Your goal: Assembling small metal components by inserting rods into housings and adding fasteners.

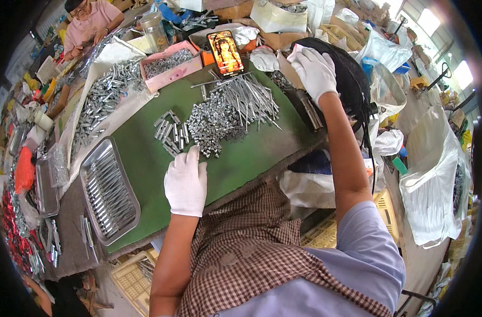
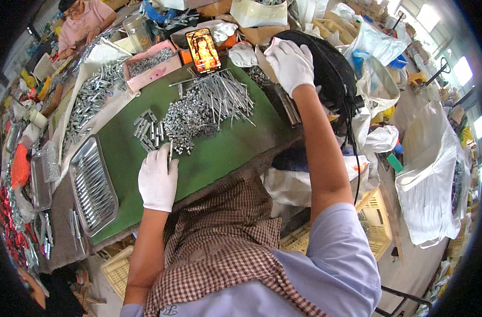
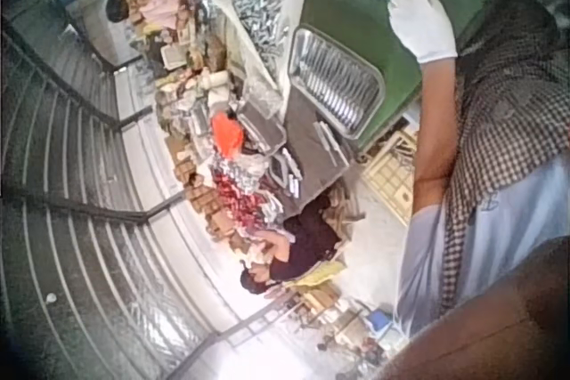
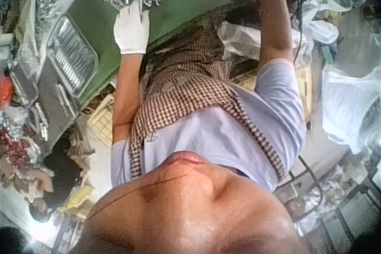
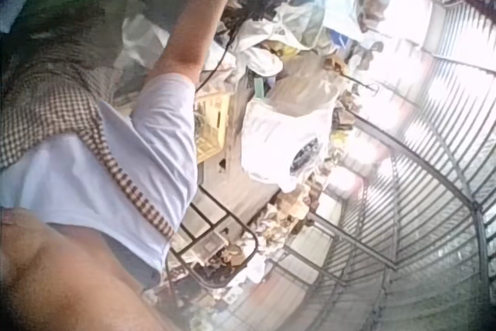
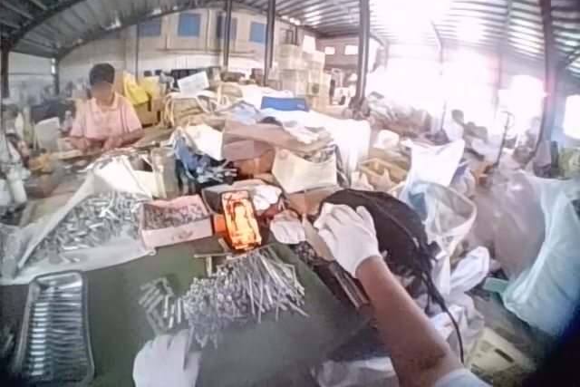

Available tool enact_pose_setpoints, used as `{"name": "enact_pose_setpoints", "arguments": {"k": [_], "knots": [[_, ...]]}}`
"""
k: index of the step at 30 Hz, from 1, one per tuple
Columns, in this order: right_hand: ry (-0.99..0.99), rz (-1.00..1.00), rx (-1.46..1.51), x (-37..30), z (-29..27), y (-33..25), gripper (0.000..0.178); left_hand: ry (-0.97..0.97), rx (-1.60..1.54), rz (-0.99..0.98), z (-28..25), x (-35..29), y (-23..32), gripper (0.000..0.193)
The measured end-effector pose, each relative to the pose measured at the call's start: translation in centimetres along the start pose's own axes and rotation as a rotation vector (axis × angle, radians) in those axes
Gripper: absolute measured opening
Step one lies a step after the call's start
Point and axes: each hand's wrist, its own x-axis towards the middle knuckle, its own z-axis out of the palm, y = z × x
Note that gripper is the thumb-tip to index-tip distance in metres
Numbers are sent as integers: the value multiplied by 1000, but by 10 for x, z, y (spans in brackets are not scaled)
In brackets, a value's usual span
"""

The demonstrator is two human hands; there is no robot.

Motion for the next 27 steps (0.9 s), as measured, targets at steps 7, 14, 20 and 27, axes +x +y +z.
{"name": "enact_pose_setpoints", "arguments": {"k": [7, 14, 20, 27], "knots": [[-274, 14, 222, -14, -44, -72, 13, 76, -2, -76, 6, -2, -5, 28], [-314, -395, 433, -37, -44, -104, 15, 117, -344, 31, -16, -20, -1, 27], [-325, -520, 359, -42, -42, -104, 15, -58, -227, 269, -20, -30, 5, 24], [-186, -470, 389, -50, -47, -110, 17, -32, -259, 186, -15, -33, 13, 21]]}}
